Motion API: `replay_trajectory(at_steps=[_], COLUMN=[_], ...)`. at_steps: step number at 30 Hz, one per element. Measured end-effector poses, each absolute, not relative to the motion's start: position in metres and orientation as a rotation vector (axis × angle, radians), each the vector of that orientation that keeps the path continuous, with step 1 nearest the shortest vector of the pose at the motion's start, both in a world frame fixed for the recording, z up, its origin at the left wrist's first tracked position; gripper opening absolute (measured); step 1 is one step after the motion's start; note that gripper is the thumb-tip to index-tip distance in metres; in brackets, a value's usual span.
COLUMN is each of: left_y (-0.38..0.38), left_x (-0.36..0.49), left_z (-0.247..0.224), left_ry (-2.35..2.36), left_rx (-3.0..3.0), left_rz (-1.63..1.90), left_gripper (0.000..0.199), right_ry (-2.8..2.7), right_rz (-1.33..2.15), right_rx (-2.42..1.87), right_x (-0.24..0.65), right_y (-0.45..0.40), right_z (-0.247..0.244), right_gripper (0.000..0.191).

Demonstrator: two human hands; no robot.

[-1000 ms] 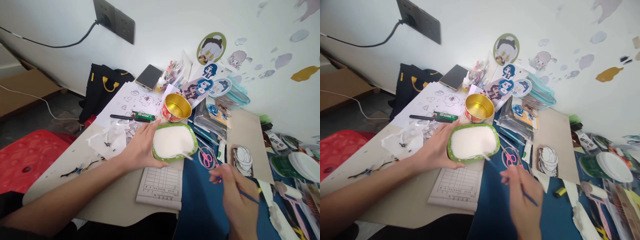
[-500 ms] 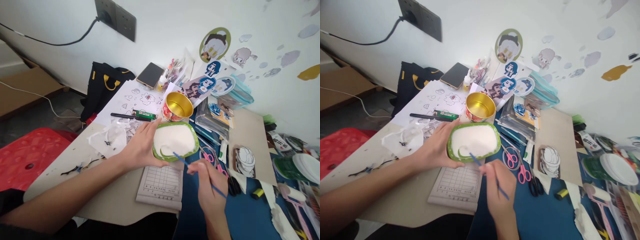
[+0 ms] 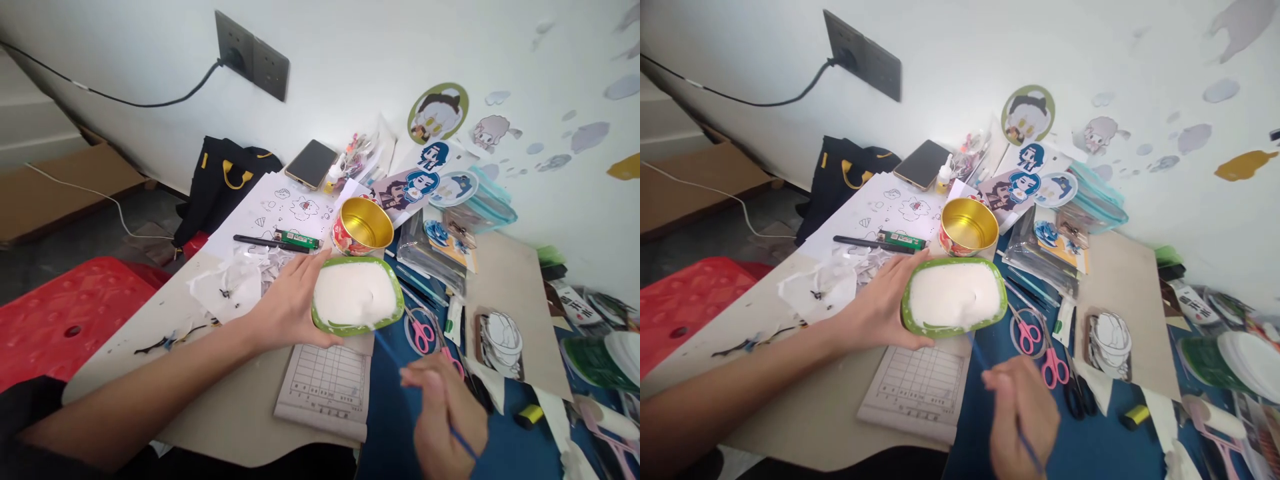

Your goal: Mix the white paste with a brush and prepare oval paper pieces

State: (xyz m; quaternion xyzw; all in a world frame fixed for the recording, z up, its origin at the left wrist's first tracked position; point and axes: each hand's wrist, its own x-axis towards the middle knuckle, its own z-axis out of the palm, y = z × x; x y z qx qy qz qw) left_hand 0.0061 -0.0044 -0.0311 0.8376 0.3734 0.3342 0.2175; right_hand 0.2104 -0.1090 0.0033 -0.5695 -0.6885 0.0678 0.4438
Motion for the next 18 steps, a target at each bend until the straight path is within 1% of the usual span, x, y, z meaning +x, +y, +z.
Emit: replay_trajectory(at_steps=[2, 8, 13, 18], left_y=[-0.004, -0.005, -0.005, -0.004], left_x=[0.007, 0.006, 0.006, 0.005], left_z=[-0.032, -0.034, -0.036, -0.034], left_ry=[1.026, 1.035, 1.021, 1.031], left_rx=[2.332, 2.317, 2.323, 2.311], left_rz=[0.953, 0.945, 0.972, 0.937], left_gripper=[0.110, 0.111, 0.112, 0.113], right_ry=[-1.870, -1.803, -1.973, -1.876], right_rz=[0.264, -0.026, 0.031, -0.175], right_rx=[-1.250, -1.368, -1.217, -1.410], right_x=[0.205, 0.197, 0.192, 0.204], right_y=[-0.104, -0.103, -0.104, -0.101], right_z=[0.005, 0.001, -0.002, 0.002], right_gripper=[0.020, 0.021, 0.016, 0.018])
